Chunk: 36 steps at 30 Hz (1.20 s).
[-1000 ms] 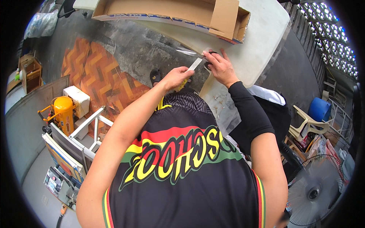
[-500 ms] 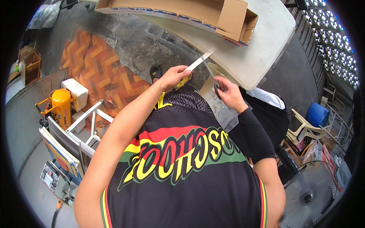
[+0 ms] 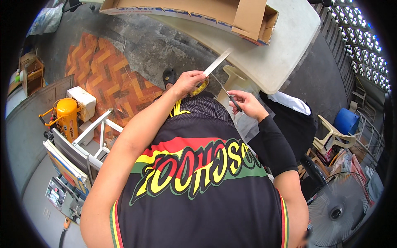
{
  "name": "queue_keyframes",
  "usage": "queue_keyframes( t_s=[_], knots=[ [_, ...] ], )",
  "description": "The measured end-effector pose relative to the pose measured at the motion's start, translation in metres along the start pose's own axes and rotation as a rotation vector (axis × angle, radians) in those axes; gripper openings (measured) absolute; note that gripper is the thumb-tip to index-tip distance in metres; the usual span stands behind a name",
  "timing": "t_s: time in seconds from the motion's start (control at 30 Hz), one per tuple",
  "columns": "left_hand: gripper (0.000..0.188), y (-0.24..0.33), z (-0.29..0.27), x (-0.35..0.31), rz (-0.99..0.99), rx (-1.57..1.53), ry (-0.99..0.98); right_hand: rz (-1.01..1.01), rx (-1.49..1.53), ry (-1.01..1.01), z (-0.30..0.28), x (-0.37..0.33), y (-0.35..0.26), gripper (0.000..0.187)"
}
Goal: The person cuts strips of white tape with scissors and applies them to small rectangular cardboard pieces on a table. They repeatedly pick up a piece, place a tape strip, and set it down, building a small stack of taped pieces.
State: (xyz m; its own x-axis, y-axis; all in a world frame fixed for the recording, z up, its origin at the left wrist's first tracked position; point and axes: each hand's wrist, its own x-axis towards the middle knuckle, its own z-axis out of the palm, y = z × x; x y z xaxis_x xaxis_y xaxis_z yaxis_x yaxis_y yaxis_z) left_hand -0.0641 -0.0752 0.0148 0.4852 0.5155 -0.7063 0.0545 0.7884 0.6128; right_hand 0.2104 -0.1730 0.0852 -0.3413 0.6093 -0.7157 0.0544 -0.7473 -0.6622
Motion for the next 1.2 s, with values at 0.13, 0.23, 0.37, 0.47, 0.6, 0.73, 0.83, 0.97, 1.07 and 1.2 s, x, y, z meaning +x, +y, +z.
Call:
queue_keyframes(
  t_s=[0.13,0.23,0.37,0.47,0.6,0.73,0.83,0.97,1.07,1.2],
  knots=[
    [0.029,0.002,0.0,0.0,0.005,0.028,0.002,-0.014,-0.05,-0.032,-0.003,0.01,-0.004,0.047],
    [0.03,0.006,0.002,-0.002,0.011,0.077,0.012,-0.017,-0.085,-0.048,-0.003,0.016,-0.008,0.046],
    [0.03,0.009,0.002,-0.004,-0.015,0.112,0.032,-0.008,-0.053,-0.061,-0.003,0.017,-0.011,0.047],
    [0.031,0.006,0.001,-0.001,-0.026,0.097,0.035,0.006,-0.063,-0.052,-0.003,0.017,-0.013,0.046],
    [0.031,0.001,-0.002,0.003,-0.047,0.094,0.043,0.022,-0.077,-0.033,-0.003,0.018,-0.009,0.044],
    [0.031,-0.005,-0.006,-0.002,-0.087,0.107,0.075,0.021,-0.154,-0.02,-0.004,0.013,-0.001,0.049],
    [0.029,-0.005,-0.008,-0.009,-0.068,0.135,0.101,-0.068,-0.63,0.06,0.003,0.002,-0.001,0.055],
    [0.023,0.001,-0.007,-0.014,-0.061,0.162,0.003,-0.588,-0.605,0.397,0.047,0.012,-0.008,0.05],
    [0.022,0.006,0.0,-0.019,-0.027,0.267,-0.087,-0.678,-0.459,0.612,0.07,0.04,-0.02,0.044],
    [0.029,0.012,0.014,-0.025,0.077,0.433,-0.11,-0.62,-0.397,0.623,0.075,0.052,-0.025,0.037]
  ],
)
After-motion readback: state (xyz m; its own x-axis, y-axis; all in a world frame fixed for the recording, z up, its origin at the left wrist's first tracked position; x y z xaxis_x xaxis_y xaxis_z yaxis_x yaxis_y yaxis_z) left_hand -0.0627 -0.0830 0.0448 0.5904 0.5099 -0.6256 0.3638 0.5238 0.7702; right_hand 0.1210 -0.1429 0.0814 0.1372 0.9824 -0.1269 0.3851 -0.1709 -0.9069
